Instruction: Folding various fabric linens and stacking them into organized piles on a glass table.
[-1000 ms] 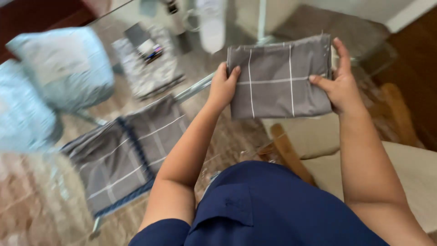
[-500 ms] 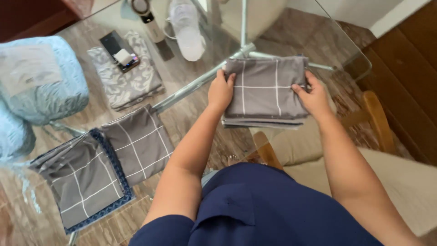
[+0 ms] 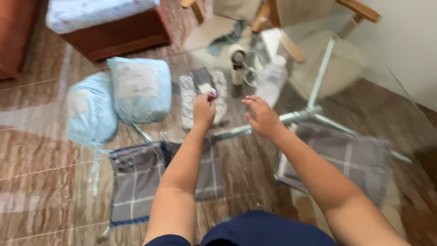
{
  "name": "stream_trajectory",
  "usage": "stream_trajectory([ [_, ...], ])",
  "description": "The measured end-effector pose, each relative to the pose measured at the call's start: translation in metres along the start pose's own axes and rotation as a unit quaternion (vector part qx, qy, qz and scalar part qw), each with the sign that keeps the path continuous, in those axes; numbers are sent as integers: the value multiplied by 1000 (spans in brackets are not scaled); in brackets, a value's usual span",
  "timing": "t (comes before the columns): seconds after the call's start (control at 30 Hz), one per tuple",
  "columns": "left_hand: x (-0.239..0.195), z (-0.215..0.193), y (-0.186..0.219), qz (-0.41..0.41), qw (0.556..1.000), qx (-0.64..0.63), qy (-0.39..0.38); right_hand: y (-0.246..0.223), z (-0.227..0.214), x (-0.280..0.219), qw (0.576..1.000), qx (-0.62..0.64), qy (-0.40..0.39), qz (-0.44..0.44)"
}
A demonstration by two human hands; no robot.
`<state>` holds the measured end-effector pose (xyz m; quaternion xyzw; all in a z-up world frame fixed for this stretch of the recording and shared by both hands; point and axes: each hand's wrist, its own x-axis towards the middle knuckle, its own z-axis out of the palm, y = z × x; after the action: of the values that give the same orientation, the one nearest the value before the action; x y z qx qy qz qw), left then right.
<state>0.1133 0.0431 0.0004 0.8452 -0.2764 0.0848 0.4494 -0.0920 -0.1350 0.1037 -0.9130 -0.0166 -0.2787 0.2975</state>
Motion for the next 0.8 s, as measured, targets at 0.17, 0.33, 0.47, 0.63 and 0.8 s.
stream_trajectory([
  [0.17,61,-18,-29,55,991,121,-19,17,88,72,998,9,-64,8],
  [0.33,77,11,-75,30,970,227,-85,35,132,81,995,42,-80,38],
  [0.47,86,12,-96,64,972,213,-74,52,141,76,996,38,-81,29],
  [0.63,96,0,-86,48,995,87,29,55,137,83,994,66,-71,59],
  [0.8,86,6,-89,43,995,90,-7,55,136,79,996,61,-59,33],
])
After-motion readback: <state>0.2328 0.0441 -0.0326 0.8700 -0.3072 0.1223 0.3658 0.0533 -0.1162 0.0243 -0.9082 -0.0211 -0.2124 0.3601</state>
